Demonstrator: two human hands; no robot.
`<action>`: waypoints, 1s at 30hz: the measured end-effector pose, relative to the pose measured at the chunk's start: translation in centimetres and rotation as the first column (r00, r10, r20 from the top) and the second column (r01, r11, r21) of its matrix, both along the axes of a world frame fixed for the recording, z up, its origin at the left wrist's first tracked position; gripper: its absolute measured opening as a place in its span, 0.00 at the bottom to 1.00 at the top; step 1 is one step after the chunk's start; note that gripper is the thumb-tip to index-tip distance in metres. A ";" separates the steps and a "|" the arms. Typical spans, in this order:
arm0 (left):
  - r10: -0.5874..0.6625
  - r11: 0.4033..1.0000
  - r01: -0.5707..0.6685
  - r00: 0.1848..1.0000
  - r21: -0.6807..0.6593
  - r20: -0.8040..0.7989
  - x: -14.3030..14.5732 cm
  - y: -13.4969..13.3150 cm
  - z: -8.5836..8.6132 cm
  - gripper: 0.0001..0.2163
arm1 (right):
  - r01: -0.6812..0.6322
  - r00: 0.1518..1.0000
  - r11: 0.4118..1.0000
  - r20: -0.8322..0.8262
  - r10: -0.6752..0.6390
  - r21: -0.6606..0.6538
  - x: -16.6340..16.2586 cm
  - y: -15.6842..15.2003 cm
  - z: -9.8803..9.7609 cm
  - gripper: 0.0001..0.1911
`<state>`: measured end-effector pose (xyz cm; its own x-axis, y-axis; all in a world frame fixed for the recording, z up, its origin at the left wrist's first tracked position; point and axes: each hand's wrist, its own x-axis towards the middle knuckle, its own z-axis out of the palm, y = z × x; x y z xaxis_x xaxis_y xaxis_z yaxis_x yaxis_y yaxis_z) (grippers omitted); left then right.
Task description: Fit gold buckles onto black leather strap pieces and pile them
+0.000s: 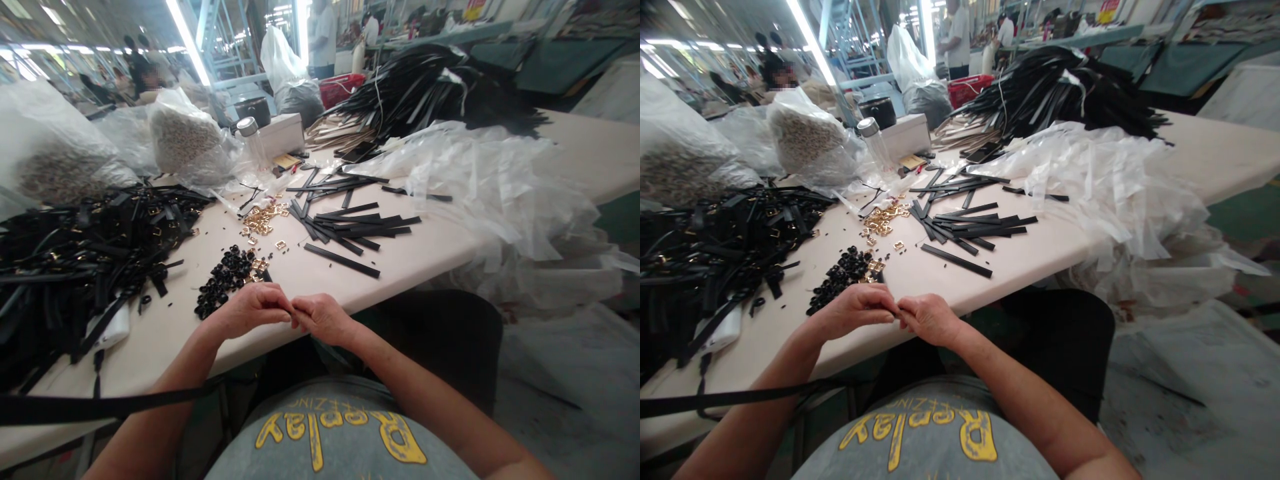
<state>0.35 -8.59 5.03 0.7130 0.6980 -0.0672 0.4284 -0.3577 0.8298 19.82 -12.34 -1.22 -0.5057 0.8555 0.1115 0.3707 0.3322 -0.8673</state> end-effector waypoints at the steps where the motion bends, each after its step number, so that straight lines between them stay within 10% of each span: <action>1: 0.058 0.998 -0.058 0.998 0.005 0.017 0.2 -0.4 -0.2 0.05 | 0.006 0.999 1.000 -0.041 -0.008 -0.031 0.0 0.0 -0.1 0.10; 8: 0.460 0.849 -0.481 0.877 0.220 0.139 0.9 -2.4 -2.0 0.04 | 0.049 0.989 0.993 -0.136 -0.063 -0.105 -0.2 0.1 -0.6 0.10; 30: 0.263 0.790 -0.270 0.960 0.550 0.093 1.3 -3.2 -1.9 0.04 | 0.019 0.988 0.996 -0.149 -0.032 -0.086 -0.1 0.3 -0.8 0.08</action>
